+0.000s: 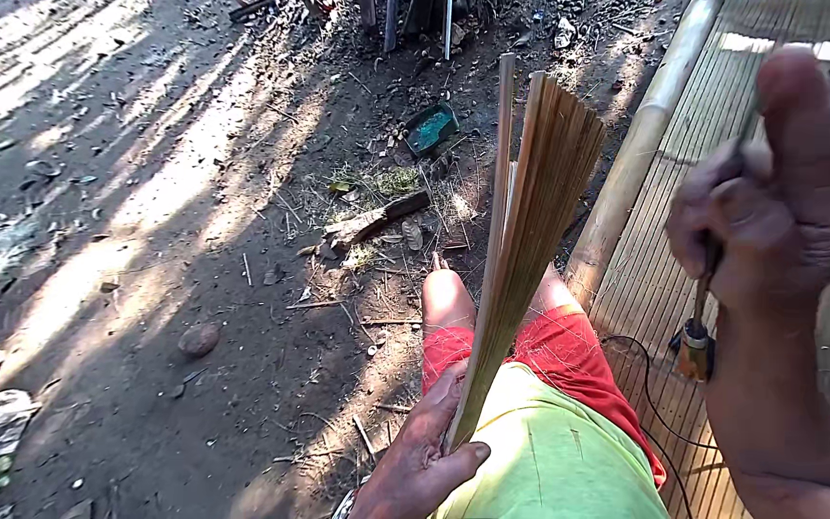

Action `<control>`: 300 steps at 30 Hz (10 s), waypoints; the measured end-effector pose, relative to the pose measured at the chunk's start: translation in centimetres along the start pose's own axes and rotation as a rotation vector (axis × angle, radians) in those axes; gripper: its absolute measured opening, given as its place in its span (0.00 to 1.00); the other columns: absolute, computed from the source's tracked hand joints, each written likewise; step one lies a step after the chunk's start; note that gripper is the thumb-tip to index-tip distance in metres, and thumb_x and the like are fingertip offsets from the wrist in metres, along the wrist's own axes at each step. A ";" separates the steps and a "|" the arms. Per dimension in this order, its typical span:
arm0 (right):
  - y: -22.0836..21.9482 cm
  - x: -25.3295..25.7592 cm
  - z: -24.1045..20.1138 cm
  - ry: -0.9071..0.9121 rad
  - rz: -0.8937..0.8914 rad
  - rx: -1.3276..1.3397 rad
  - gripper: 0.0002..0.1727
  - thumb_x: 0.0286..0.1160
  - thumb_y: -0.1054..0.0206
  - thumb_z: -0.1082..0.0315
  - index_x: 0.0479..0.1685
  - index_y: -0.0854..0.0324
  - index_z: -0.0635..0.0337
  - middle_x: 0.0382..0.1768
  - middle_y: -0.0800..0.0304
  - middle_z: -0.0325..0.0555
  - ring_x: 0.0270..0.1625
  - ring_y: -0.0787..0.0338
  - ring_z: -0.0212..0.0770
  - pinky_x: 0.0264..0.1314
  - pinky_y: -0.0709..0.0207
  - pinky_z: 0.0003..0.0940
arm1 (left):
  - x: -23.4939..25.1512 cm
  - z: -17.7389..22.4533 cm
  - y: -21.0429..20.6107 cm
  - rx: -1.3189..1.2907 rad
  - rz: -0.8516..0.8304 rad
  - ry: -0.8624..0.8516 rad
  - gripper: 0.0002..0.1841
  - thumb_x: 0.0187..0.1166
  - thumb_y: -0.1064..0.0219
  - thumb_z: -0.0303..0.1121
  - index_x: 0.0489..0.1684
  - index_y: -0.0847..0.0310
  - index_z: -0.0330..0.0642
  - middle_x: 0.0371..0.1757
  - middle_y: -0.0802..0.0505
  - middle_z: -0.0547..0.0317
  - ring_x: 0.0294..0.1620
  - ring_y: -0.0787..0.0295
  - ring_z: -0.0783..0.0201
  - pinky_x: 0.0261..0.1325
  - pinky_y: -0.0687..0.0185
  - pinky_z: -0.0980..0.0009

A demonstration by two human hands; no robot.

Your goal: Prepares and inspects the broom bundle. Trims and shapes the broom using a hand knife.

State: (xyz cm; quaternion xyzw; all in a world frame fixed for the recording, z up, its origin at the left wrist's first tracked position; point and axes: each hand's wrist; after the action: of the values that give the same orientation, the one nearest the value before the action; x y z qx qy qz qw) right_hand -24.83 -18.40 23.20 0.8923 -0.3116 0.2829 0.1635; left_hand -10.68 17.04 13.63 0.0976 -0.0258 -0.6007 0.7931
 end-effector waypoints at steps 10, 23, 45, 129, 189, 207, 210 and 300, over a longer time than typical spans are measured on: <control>-3.3 0.8 0.2 0.071 -0.106 0.005 0.26 0.86 0.40 0.72 0.84 0.28 0.62 0.51 0.11 0.42 0.25 0.23 0.24 0.21 0.24 0.19 | 0.1 0.1 -0.6 0.004 -0.021 -0.054 0.29 0.72 0.26 0.33 0.75 0.23 0.37 0.81 0.24 0.46 0.72 0.18 0.56 0.72 0.15 0.58; -4.4 -5.4 2.7 -0.054 -0.172 -0.196 0.35 0.84 0.35 0.63 0.92 0.38 0.38 0.44 0.13 0.37 0.29 0.18 0.29 0.26 0.17 0.28 | 1.0 0.7 1.0 -0.290 0.004 0.022 0.26 0.73 0.28 0.33 0.70 0.23 0.33 0.69 0.14 0.41 0.59 0.10 0.50 0.60 0.10 0.54; -8.0 -3.2 1.2 0.195 -0.345 -0.370 0.32 0.83 0.34 0.64 0.89 0.32 0.46 0.42 0.16 0.42 0.34 0.17 0.32 0.27 0.21 0.28 | 1.4 3.3 1.2 -0.199 -0.009 0.046 0.23 0.75 0.28 0.33 0.67 0.20 0.33 0.63 0.11 0.48 0.57 0.09 0.57 0.59 0.10 0.60; -8.5 -4.5 1.7 0.148 -0.295 -0.374 0.31 0.84 0.37 0.63 0.88 0.32 0.52 0.43 0.16 0.46 0.34 0.19 0.32 0.29 0.23 0.27 | 0.9 2.8 0.9 -0.399 -0.018 0.046 0.24 0.73 0.28 0.33 0.67 0.20 0.33 0.63 0.12 0.39 0.57 0.10 0.48 0.59 0.10 0.54; -8.8 -4.0 2.1 0.180 -0.276 -0.422 0.31 0.86 0.38 0.62 0.90 0.33 0.45 0.41 0.18 0.46 0.33 0.18 0.35 0.26 0.24 0.29 | 1.1 3.0 1.9 -0.525 -0.064 0.031 0.25 0.72 0.26 0.34 0.67 0.21 0.33 0.61 0.11 0.33 0.56 0.09 0.41 0.60 0.10 0.48; -8.3 -7.4 -0.1 0.183 -0.497 -0.128 0.25 0.87 0.40 0.61 0.82 0.26 0.38 0.36 0.16 0.38 0.28 0.19 0.30 0.25 0.24 0.26 | 1.1 3.1 1.8 -0.475 0.056 0.109 0.22 0.71 0.27 0.29 0.65 0.19 0.37 0.55 0.07 0.43 0.50 0.06 0.53 0.55 0.08 0.59; -8.5 -4.6 0.9 0.166 -0.380 -0.349 0.32 0.88 0.42 0.59 0.92 0.39 0.46 0.36 0.17 0.39 0.29 0.19 0.33 0.25 0.22 0.33 | 1.2 2.8 1.3 -0.475 0.013 0.096 0.24 0.72 0.28 0.30 0.67 0.21 0.32 0.59 0.10 0.34 0.53 0.08 0.44 0.57 0.10 0.50; -9.6 -9.0 2.0 0.128 -0.300 -0.193 0.28 0.85 0.39 0.64 0.86 0.28 0.39 0.40 0.23 0.39 0.33 0.21 0.30 0.30 0.23 0.26 | 1.6 3.9 0.5 -0.347 0.042 0.060 0.23 0.71 0.29 0.30 0.65 0.21 0.33 0.56 0.09 0.40 0.51 0.08 0.51 0.53 0.09 0.57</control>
State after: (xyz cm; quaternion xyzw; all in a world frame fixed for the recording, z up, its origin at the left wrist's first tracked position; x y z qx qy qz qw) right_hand -23.59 -7.99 15.04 0.8891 -0.1896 0.2802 0.3083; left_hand -10.36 15.12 17.43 -0.0233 0.0997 -0.5762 0.8109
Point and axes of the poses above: each hand's wrist, its own x-axis towards the middle knuckle, its own y-axis out of the back of the hand, z = x × y
